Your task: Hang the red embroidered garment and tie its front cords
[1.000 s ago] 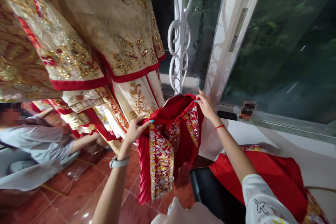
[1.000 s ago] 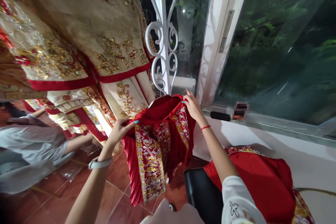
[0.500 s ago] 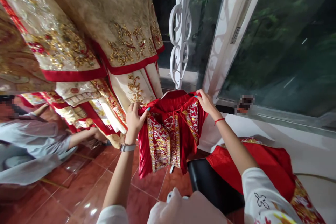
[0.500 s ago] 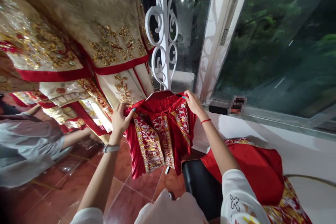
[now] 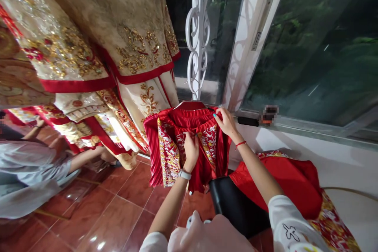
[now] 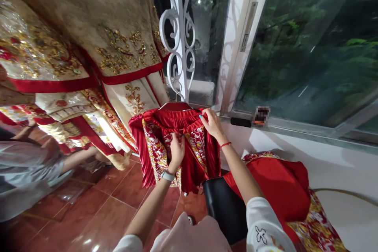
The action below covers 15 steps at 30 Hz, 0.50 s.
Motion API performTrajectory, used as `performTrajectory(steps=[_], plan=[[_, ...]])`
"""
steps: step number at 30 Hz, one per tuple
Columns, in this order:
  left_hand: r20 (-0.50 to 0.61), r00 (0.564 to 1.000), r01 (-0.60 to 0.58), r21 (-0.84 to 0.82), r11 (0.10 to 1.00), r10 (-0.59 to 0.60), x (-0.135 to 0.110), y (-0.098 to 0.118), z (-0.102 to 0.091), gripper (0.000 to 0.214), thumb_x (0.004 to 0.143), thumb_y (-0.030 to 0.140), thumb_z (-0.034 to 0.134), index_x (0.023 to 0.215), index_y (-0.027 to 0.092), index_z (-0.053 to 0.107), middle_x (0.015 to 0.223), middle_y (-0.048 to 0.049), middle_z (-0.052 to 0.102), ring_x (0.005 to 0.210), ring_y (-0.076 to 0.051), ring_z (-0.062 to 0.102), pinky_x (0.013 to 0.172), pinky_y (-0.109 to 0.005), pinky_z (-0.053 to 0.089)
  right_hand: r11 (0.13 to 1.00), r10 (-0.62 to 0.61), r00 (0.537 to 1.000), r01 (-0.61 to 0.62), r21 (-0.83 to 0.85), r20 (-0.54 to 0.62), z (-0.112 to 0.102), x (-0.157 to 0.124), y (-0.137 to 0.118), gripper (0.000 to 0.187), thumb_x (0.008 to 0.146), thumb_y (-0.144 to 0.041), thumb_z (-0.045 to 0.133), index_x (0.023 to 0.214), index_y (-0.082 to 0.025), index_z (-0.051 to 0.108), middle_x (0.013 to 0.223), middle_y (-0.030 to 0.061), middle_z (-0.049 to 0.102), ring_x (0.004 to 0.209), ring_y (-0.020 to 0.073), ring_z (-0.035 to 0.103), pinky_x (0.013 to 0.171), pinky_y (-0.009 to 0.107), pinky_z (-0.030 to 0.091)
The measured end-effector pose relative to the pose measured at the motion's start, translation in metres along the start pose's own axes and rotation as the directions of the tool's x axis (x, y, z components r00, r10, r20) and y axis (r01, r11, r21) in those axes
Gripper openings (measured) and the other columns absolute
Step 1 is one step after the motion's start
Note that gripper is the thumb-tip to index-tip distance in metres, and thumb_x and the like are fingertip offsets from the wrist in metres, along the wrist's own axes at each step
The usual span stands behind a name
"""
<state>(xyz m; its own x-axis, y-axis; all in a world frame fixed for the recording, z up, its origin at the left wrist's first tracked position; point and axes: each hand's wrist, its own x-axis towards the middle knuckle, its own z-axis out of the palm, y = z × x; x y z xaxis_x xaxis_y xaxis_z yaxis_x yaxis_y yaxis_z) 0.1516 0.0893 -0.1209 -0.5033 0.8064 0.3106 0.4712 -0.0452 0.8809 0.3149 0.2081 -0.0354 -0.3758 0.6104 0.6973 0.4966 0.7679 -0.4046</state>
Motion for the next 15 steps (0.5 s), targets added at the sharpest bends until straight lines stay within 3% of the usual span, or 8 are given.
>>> performTrajectory(steps=[3, 8, 10, 15], plan=[[0.081, 0.996, -0.025, 0.044, 0.999, 0.022, -0.005, 0.004, -0.004, 0.022, 0.099, 0.030, 0.042, 0.109, 0.015, 0.054, 0.083, -0.0082, 0.066, 0.069, -0.020, 0.064, 0.067, -0.030, 0.046, 0.998, 0.047, 0.998, -0.048, -0.030, -0.036, 0.003, -0.004, -0.005, 0.018, 0.099, -0.032, 0.038, 0.097, -0.023, 0.054, 0.096, 0.0101, 0.066, 0.092, 0.0268, 0.062, 0.089, 0.040, 0.049], [-0.010, 0.994, 0.106, 0.309, 0.945, -0.108, -0.011, 0.000, 0.001, 0.068, 0.093, 0.041, 0.058, 0.142, -0.002, 0.039, 0.081, -0.0155, 0.071, 0.074, -0.029, 0.070, 0.064, -0.033, 0.045, 0.996, 0.089, 0.994, -0.090, -0.013, -0.058, 0.008, -0.006, -0.005, 0.033, 0.100, -0.032, 0.037, 0.125, -0.021, 0.055, 0.123, 0.0143, 0.067, 0.112, 0.0283, 0.064, 0.099, 0.044, 0.049], [-0.021, 0.991, 0.128, 0.396, 0.909, -0.130, -0.008, -0.002, 0.002, 0.060, 0.096, 0.037, 0.053, 0.142, 0.000, 0.042, 0.083, -0.0178, 0.073, 0.076, -0.030, 0.072, 0.064, -0.032, 0.045, 0.995, 0.095, 0.994, -0.094, 0.010, -0.062, 0.010, -0.006, -0.003, 0.038, 0.100, -0.032, 0.034, 0.129, -0.021, 0.056, 0.130, 0.0142, 0.066, 0.118, 0.0284, 0.063, 0.102, 0.044, 0.049], [0.007, 0.993, 0.097, 0.494, 0.864, -0.115, 0.000, -0.008, -0.002, 0.040, 0.098, 0.032, 0.049, 0.130, 0.009, 0.058, 0.088, -0.0181, 0.074, 0.081, -0.028, 0.074, 0.067, -0.031, 0.046, 0.969, 0.245, 0.962, -0.241, 0.048, -0.119, 0.011, -0.001, 0.000, 0.042, 0.103, -0.043, 0.031, 0.115, -0.022, 0.066, 0.110, 0.0129, 0.075, 0.100, 0.0291, 0.070, 0.089, 0.040, 0.053]])
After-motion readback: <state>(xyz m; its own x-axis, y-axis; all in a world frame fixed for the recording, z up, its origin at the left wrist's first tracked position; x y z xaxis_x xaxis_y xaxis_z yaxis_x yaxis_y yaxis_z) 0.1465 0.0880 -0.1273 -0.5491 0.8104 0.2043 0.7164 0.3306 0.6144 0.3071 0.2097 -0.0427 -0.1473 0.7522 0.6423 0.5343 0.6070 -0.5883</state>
